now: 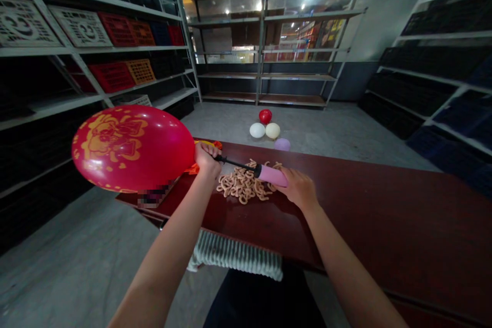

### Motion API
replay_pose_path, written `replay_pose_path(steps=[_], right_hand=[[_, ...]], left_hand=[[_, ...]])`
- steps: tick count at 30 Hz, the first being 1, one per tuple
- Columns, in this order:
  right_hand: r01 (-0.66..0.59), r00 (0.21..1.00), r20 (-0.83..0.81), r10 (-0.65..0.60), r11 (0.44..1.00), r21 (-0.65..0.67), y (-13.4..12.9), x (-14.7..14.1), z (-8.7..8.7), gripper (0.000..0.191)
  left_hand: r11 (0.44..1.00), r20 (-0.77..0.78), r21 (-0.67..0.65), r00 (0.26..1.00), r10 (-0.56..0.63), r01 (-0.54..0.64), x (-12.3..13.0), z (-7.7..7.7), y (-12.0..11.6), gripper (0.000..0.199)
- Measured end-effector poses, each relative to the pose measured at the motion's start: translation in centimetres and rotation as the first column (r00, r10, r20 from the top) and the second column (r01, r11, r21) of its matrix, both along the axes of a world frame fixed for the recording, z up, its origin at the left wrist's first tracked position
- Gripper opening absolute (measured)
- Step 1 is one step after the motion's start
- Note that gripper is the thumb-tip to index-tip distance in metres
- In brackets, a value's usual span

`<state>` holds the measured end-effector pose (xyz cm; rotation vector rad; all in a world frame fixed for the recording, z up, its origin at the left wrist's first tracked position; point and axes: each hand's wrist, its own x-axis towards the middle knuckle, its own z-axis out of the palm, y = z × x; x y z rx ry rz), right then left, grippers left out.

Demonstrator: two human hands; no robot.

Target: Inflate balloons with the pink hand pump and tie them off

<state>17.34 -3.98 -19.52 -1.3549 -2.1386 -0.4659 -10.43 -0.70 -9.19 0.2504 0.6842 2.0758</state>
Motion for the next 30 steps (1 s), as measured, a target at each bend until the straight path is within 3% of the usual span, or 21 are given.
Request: replay_pose_path(steps=[6,11,15,19,24,27,30], right_hand=[[0.010,0.998,-0.065,-0.009,1.000,0.006,-0.1,-0.1,0.2,0.042],[0.058,0.985,-0.164,-0.058,0.998,-0.003,0.2,0.2,-0.2,0.037],[0.111,0.970,-0.217,-0.113,0.994,-0.024,0.5,0.5,-0.6,0.035],[0.130,0.955,-0.260,-0.142,0.989,-0.064,0.8,0.5,-0.7,0.036],[0.255,0.921,-0.272,-0.277,0.960,-0.115,0.8,0.6,-0.5,0.037],[0.322,0.904,-0.254,-0.343,0.939,-0.119,0.7,0.6,-0.3,0.034],[0.311,0.917,-0.222,-0.331,0.943,-0.118,0.5,0.4,0.1,0.032]], left_hand=[[0.998,-0.061,0.038,0.997,-0.042,0.045,-0.4,3.3,0.2,0.044],[0.989,-0.155,0.132,0.987,-0.040,0.061,2.7,5.6,1.2,0.048],[0.979,-0.208,0.174,0.976,-0.068,0.105,5.9,6.4,2.6,0.051],[0.967,-0.254,0.159,0.955,-0.155,0.200,10.2,5.3,3.8,0.052],[0.951,-0.233,0.101,0.936,-0.264,0.293,15.3,1.6,4.3,0.053],[0.960,-0.155,0.076,0.954,-0.257,0.271,16.2,-0.3,4.6,0.052],[0.961,-0.111,0.061,0.959,-0.261,0.269,15.5,-1.4,5.0,0.049]])
